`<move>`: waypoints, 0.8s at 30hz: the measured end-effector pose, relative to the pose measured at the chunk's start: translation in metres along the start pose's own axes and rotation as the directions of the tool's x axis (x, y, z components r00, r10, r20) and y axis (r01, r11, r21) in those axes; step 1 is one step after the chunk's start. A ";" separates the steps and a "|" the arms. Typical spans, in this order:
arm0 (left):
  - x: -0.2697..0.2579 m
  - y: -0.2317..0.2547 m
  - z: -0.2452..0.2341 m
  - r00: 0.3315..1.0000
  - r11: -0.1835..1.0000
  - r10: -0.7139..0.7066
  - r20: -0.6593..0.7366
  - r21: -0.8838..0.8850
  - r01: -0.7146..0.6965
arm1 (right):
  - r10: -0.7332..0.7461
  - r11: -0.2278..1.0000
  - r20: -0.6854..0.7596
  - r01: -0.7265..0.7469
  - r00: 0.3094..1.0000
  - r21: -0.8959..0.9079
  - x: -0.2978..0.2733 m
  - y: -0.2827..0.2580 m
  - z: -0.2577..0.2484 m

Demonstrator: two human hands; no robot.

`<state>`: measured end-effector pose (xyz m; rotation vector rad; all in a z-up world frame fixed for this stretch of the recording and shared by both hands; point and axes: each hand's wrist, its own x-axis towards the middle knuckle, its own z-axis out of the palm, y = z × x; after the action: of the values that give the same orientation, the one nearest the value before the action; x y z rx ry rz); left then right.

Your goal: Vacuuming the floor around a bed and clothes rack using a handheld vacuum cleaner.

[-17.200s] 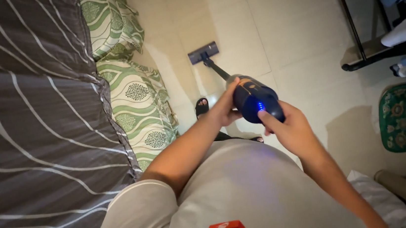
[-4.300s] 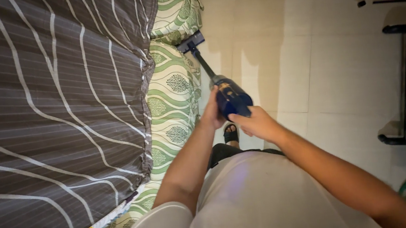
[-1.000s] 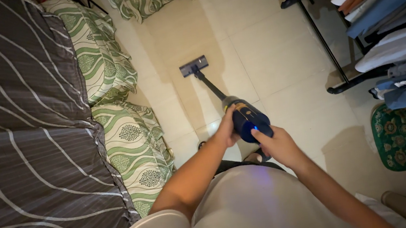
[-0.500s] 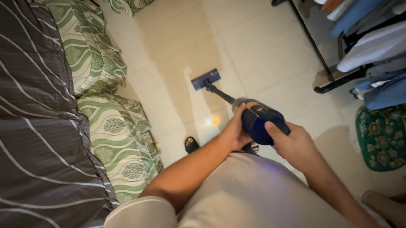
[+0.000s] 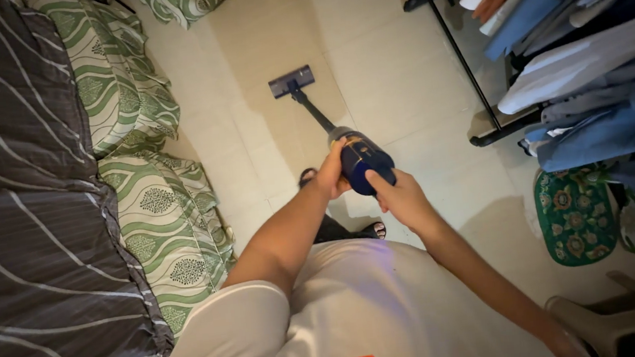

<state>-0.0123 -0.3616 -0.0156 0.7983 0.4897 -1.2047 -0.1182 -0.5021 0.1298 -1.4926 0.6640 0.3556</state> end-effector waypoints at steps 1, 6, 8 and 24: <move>0.003 0.001 0.003 1.000 1.000 -0.007 0.001 0.001 0.007 | 0.005 1.000 -0.005 -0.005 1.000 0.002 0.004 0.000 -0.002; -0.004 0.009 0.017 1.000 0.998 -0.013 -0.008 -0.064 0.013 | 0.077 0.992 -0.011 -0.078 0.997 -0.097 0.007 -0.014 -0.009; -0.008 0.012 0.031 0.999 0.996 -0.048 -0.003 -0.080 0.047 | 0.096 0.988 -0.036 -0.100 0.995 -0.118 -0.001 -0.041 -0.012; -0.002 0.089 0.097 0.948 0.959 -0.182 0.260 -0.164 0.229 | 0.008 0.918 -0.370 -0.154 0.929 -0.366 0.009 -0.176 -0.011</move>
<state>0.0646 -0.4222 0.0728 0.4327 0.4875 -1.4050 -0.0074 -0.5273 0.2651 -1.9422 0.9956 0.2883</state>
